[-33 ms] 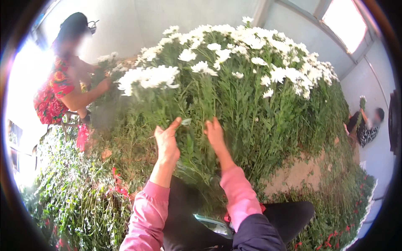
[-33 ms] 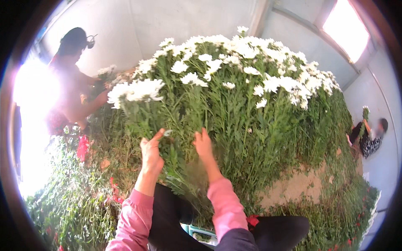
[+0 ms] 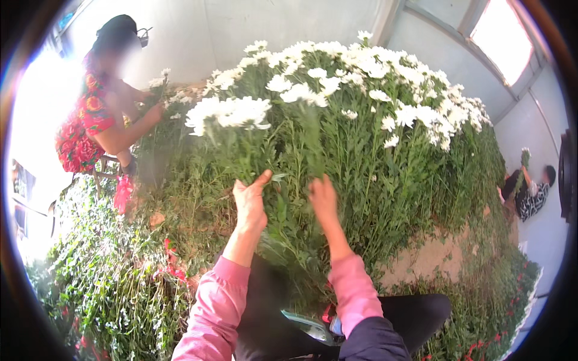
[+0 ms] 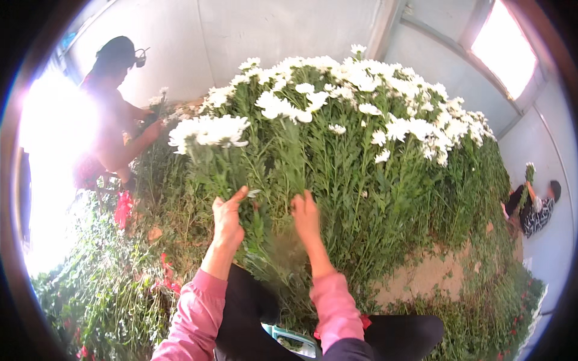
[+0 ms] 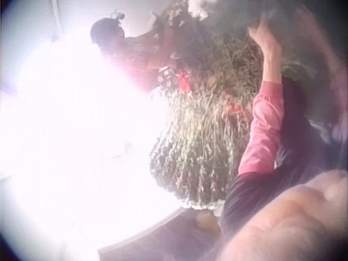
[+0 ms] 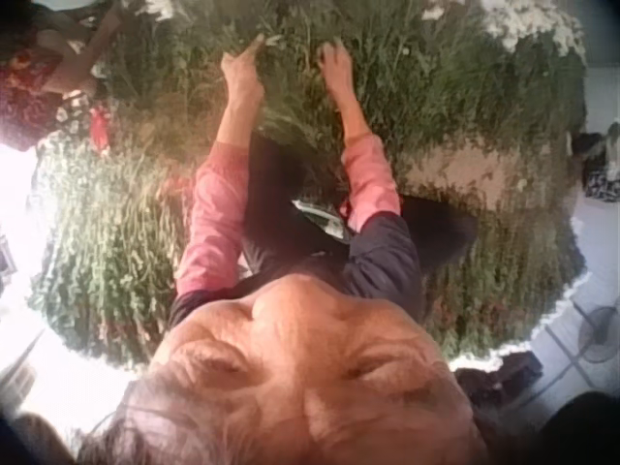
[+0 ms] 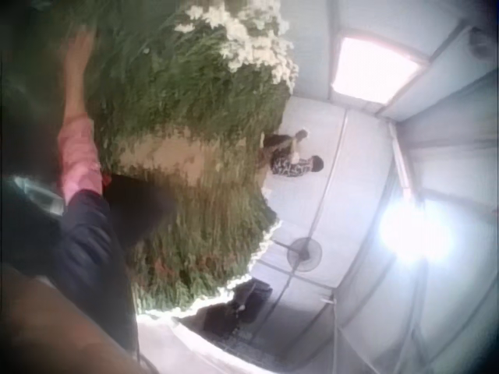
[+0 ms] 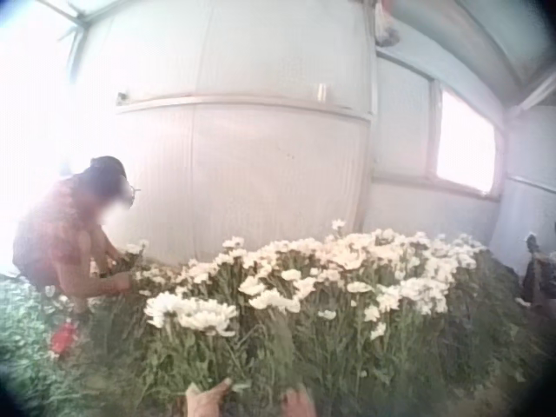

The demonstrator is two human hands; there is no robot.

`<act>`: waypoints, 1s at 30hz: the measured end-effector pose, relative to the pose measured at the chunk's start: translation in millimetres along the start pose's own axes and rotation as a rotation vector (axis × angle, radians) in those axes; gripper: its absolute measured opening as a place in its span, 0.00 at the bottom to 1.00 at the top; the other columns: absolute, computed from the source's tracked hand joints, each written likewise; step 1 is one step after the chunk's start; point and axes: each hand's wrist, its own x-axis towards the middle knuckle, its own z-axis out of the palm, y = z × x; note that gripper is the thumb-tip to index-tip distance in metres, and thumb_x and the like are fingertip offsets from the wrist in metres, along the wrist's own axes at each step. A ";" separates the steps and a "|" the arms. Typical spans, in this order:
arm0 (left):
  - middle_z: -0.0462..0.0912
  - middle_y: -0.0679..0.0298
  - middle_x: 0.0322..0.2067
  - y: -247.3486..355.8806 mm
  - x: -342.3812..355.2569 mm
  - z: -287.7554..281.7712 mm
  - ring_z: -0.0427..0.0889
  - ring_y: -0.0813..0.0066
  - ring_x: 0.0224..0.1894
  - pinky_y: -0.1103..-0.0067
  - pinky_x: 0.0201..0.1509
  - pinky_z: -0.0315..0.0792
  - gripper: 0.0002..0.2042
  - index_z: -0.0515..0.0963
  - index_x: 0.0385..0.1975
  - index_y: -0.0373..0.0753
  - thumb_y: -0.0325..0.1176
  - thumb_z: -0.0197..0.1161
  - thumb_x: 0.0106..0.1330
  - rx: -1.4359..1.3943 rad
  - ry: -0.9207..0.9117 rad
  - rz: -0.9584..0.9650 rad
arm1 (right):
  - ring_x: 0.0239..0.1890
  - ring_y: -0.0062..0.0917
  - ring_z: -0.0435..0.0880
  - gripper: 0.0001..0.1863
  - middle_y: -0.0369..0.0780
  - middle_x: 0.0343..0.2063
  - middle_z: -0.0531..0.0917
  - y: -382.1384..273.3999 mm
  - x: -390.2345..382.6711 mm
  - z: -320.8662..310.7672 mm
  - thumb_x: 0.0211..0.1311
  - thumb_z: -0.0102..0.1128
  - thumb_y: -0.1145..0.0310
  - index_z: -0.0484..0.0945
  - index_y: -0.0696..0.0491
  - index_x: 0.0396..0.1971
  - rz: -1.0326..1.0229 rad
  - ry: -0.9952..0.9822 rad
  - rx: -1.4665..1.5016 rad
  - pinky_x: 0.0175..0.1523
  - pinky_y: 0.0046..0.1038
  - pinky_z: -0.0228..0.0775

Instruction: The person gathers white chrysanthemum stems from a large pile, aligns them into bunches, and ties each bunch with a red ribbon. The person repeats this process multiple times, placing finished bundles aside.

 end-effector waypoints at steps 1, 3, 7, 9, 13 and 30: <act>0.83 0.61 0.32 -4.7 4.6 -2.1 0.80 0.72 0.23 0.74 0.23 0.75 0.10 0.74 0.38 0.38 0.26 0.69 0.63 0.008 -0.028 0.019 | 0.29 0.19 0.76 0.22 0.37 0.30 0.80 -36.1 -29.7 -0.8 0.76 0.46 0.60 0.70 0.62 0.59 -0.108 0.103 -0.089 0.35 0.24 0.69; 0.81 0.64 0.31 -12.5 5.8 8.8 0.76 0.74 0.23 0.75 0.23 0.74 0.09 0.74 0.40 0.38 0.27 0.68 0.64 -0.006 -0.069 0.029 | 0.33 0.23 0.79 0.18 0.39 0.33 0.82 -72.2 -62.8 -25.7 0.75 0.49 0.68 0.71 0.60 0.58 -0.184 0.100 -0.375 0.35 0.28 0.71; 0.74 0.59 0.54 -30.6 0.0 21.0 0.74 0.69 0.49 0.70 0.49 0.72 0.29 0.63 0.61 0.37 0.44 0.67 0.67 0.056 -0.134 0.007 | 0.47 0.43 0.83 0.24 0.48 0.46 0.81 -94.3 -92.9 -10.5 0.71 0.49 0.74 0.68 0.55 0.66 -0.616 0.163 -0.653 0.51 0.42 0.76; 0.46 0.51 0.76 -17.3 -28.3 47.3 0.46 0.61 0.77 0.67 0.77 0.43 0.57 0.34 0.75 0.29 0.66 0.60 0.65 0.134 -0.131 -0.142 | 0.43 0.48 0.82 0.33 0.52 0.43 0.78 -87.7 -96.3 -7.9 0.62 0.52 0.82 0.64 0.50 0.69 -0.538 0.113 -0.749 0.46 0.42 0.77; 0.43 0.47 0.76 -33.3 -25.4 44.1 0.45 0.59 0.77 0.66 0.78 0.43 0.58 0.33 0.75 0.30 0.65 0.62 0.64 0.046 -0.220 -0.107 | 0.38 0.54 0.80 0.36 0.54 0.41 0.76 -100.3 -109.4 8.9 0.59 0.52 0.84 0.62 0.51 0.70 -0.506 0.074 -0.790 0.41 0.47 0.75; 0.80 0.62 0.31 -19.4 -13.9 42.5 0.77 0.71 0.18 0.73 0.20 0.75 0.13 0.70 0.48 0.39 0.35 0.64 0.70 0.014 -0.141 0.011 | 0.41 0.42 0.86 0.12 0.48 0.40 0.86 -25.8 -14.7 -99.5 0.71 0.55 0.65 0.82 0.56 0.43 -0.313 0.320 -0.652 0.47 0.40 0.76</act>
